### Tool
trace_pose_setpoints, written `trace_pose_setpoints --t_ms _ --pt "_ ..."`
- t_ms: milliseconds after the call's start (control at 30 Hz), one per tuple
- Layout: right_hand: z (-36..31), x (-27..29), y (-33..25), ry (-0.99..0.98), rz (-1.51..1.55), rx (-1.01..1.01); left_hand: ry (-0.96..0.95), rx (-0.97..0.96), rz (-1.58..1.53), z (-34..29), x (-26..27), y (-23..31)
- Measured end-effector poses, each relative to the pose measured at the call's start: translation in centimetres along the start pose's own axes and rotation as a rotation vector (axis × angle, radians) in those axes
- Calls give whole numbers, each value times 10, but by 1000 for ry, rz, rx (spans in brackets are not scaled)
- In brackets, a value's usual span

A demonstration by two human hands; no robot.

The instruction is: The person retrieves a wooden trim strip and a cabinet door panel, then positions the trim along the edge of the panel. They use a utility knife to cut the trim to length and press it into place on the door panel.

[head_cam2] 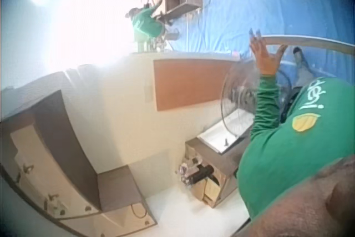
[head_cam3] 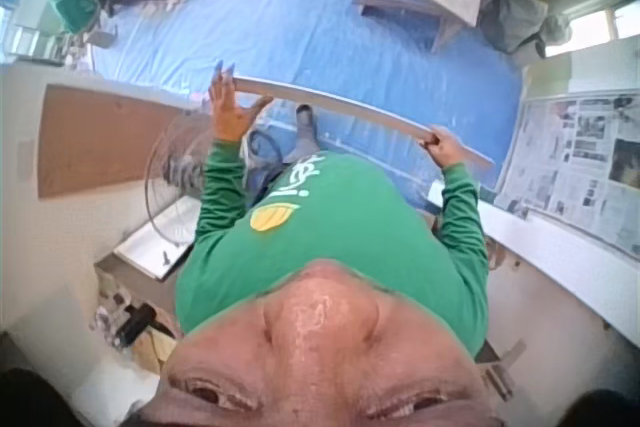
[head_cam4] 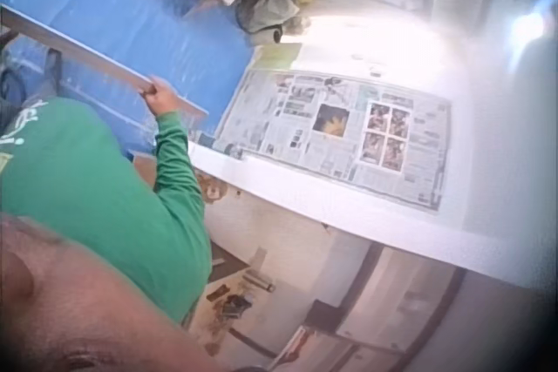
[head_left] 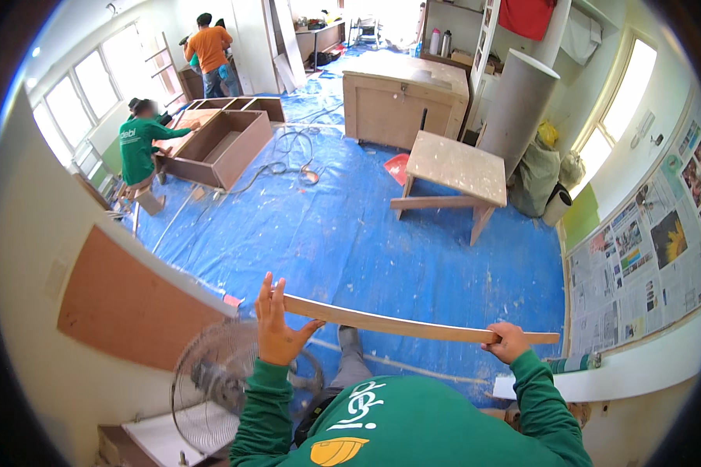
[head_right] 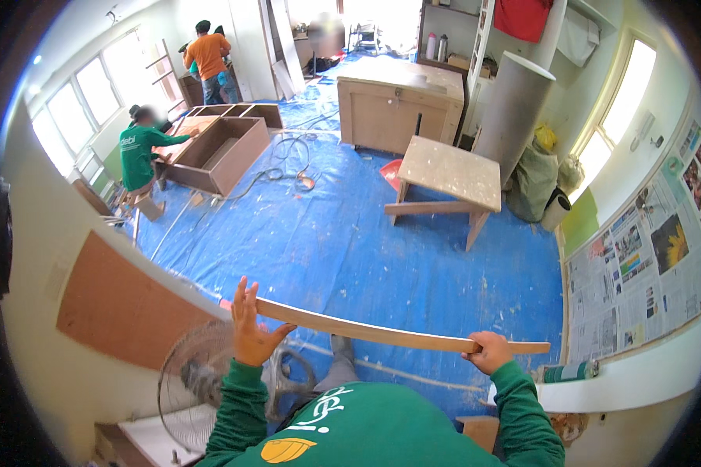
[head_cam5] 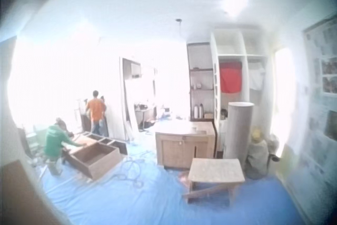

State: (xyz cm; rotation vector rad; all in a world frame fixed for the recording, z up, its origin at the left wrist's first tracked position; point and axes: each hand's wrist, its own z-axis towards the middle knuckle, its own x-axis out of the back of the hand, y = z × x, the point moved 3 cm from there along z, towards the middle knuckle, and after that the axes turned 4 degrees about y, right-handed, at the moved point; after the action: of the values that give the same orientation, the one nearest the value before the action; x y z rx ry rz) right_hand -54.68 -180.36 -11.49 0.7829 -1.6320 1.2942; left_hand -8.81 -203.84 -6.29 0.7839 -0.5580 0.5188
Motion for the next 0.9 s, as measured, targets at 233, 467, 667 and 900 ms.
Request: trace_pose_setpoints --t_ms 233,467,667,900 --pt "156 25 -1 187 -17 -189 87 208 -371 179 -118 -86" --pt "323 28 20 300 70 -172 119 525 -1043 350 -202 -148" --pt "493 8 82 260 346 -237 218 553 -1187 476 -282 -179" --pt "718 52 80 411 94 119 467 483 -749 617 -345 -226"
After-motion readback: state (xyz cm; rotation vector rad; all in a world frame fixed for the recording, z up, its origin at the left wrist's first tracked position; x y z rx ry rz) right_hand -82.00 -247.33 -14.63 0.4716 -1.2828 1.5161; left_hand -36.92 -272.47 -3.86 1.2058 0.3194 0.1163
